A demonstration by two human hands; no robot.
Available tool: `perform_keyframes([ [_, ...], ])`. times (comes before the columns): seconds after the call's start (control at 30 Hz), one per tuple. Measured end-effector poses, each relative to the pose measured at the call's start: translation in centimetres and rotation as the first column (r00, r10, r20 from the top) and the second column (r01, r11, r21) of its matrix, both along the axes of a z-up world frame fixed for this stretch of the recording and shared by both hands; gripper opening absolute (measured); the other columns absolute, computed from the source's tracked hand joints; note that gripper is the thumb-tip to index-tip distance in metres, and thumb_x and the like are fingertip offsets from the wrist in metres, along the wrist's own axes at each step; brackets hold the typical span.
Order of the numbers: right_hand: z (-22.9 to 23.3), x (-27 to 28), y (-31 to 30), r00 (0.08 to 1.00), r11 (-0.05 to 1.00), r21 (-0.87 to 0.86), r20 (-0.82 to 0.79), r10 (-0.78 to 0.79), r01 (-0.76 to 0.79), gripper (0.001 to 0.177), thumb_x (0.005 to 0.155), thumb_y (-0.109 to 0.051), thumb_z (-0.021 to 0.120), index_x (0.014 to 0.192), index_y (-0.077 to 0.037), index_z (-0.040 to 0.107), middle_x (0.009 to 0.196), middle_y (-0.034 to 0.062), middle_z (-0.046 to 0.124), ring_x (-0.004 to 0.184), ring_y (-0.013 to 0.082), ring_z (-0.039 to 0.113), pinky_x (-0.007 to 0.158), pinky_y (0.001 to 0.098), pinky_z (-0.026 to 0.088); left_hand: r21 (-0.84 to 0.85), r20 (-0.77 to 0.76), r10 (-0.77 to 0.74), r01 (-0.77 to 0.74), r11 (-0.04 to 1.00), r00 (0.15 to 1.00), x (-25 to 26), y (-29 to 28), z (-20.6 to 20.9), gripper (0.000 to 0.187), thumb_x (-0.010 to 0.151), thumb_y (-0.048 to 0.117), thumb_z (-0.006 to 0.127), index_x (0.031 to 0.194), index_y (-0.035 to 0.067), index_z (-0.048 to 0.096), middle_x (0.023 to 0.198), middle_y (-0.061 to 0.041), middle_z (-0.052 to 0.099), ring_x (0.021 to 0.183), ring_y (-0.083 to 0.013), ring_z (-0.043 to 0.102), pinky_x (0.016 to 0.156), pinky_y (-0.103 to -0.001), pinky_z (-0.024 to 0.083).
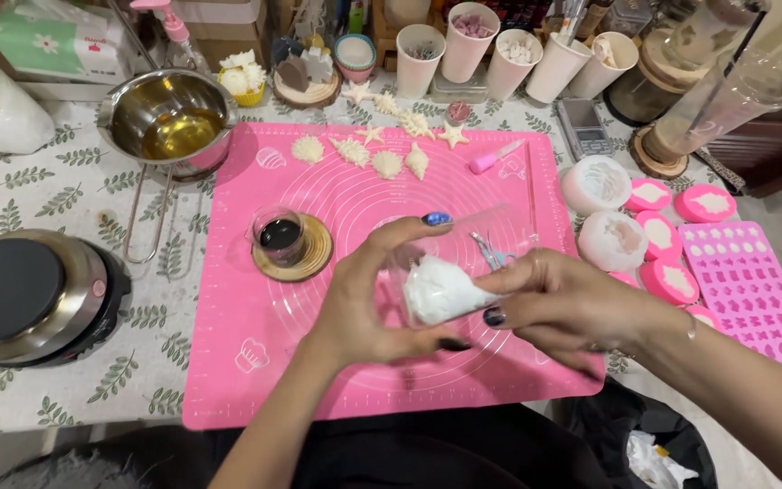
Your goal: Preparing a candle jar by cleaning it and arranging decorative wax elements.
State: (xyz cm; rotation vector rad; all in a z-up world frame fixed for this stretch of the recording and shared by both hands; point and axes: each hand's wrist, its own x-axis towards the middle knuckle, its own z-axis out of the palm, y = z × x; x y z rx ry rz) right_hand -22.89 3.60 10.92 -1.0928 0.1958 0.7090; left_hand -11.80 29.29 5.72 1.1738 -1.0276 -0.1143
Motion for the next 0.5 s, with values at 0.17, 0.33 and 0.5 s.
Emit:
perform_keyframes([
  [0.17,3.4,0.3,3.4,0.741,0.782,-0.621,0.546,0.39,0.047,0.048,0.092,0.003,0.057,0.137,-0.011,0.069,0.081,0.0156,0.069,0.065,0.0248,0.068,0.056,0.0334,0.056,0.089,-0.549,-0.341,0.459,0.884,0.763,1.4,1.2,1.9,0.099,0.076,0.059,0.084,0.148,0.001,0.05,0.139,-0.009,0.065,0.128,-0.0204,0.063,0.108,-0.035,0.052],
  [0.33,2.2,-0.9,3.8,0.469,0.628,-0.772,0.593,0.655,0.099,0.055,0.087,0.007,0.064,0.14,-0.009,0.065,0.138,0.0094,0.071,0.122,0.0326,0.072,0.102,0.0394,0.059,0.188,-0.729,-0.336,0.647,0.739,0.596,0.4,1.2,1.7,0.087,0.074,0.044,0.085,0.144,-0.002,0.06,0.125,-0.015,0.072,0.113,-0.0238,0.069,0.097,-0.034,0.055],
  [0.5,-0.6,-3.1,0.0,0.896,0.78,-0.462,-0.089,0.434,-0.423,0.077,0.089,0.002,0.077,0.159,-0.02,0.052,0.062,0.0208,0.067,0.052,0.0257,0.071,0.049,0.0371,0.058,0.419,-0.583,-0.061,0.364,0.832,0.81,-2.3,1.2,1.1,0.07,0.067,0.031,0.092,0.125,0.003,0.064,0.113,-0.009,0.073,0.102,-0.0141,0.07,0.084,-0.029,0.06],
])
